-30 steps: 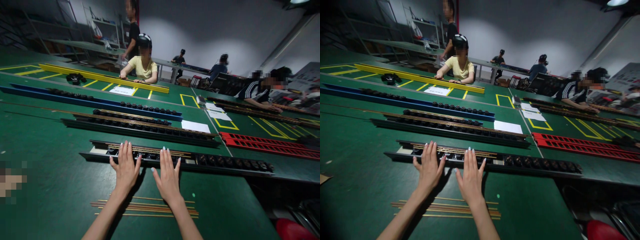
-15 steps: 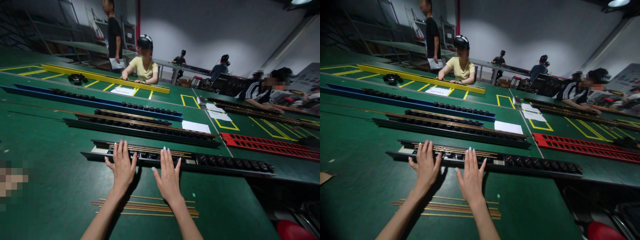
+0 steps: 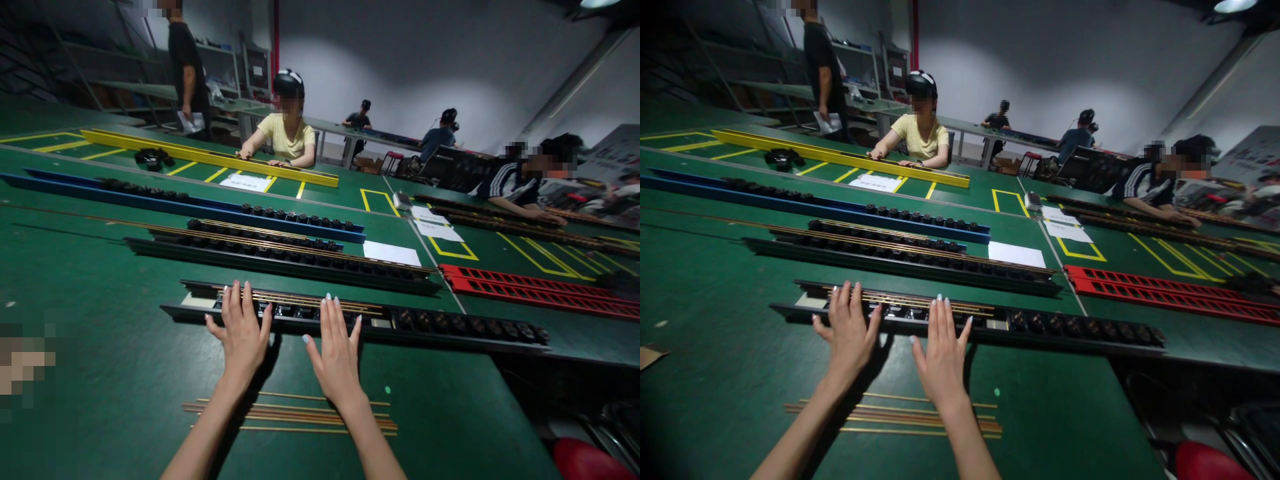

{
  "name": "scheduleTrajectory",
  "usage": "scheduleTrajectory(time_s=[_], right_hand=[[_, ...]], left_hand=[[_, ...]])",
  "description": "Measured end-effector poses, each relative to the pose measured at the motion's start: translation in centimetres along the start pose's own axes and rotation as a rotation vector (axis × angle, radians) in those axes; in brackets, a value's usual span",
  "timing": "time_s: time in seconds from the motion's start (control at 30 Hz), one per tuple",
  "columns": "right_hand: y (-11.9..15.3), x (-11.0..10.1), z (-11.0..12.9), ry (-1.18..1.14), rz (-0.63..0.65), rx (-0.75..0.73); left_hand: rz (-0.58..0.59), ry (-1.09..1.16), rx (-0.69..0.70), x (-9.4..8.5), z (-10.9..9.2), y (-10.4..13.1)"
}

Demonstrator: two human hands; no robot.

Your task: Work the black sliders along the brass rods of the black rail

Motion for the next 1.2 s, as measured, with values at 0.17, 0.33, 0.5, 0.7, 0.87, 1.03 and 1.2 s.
scheduleTrajectory(time_s=[0.17, 0.33, 0.5, 0.7, 0.87, 1.03, 1.2], right_hand=[[0.1, 0.0, -0.1, -0.005, 0.011, 0.001], [0.0, -0.1, 0.0, 0.019, -0.003, -0.011], [-0.1, -0.2, 0.1, 0.023, -0.003, -0.019], [0.0, -0.1, 0.0, 0.023, -0.009, -0.015], [0.0, -0.1, 0.1, 0.017, -0.011, -0.021], [0.0, -0.1, -0.1, 0.008, -0.01, -0.015], [0.0, -0.1, 0.0, 0.01, -0.009, -0.019]], left_hand=[[0.006, -0.01, -0.001, 0.1, 0.0, 0.1], [0.007, -0.004, 0.026, 0.1, -0.3, 0.3], [0.023, -0.011, 0.069, 0.1, -0.7, 0.4], [0.029, -0.006, 0.092, 0.3, -1.0, 0.9], [0.03, -0.041, 0.135, 0.4, -1.5, 1.4], [0.024, -0.039, 0.129, 0.3, -1.8, 1.5], [0.063, -0.063, 0.197, 0.7, -2.3, 2.0]])
Point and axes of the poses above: each hand's wrist, its own y-axis away from the middle knuckle, its own x-axis out of the palm, z = x × y, the point moved 6 cm from there along -y, towards the middle knuckle, and after that the axes turned 12 degrees about -x, right-handed, at the moved point
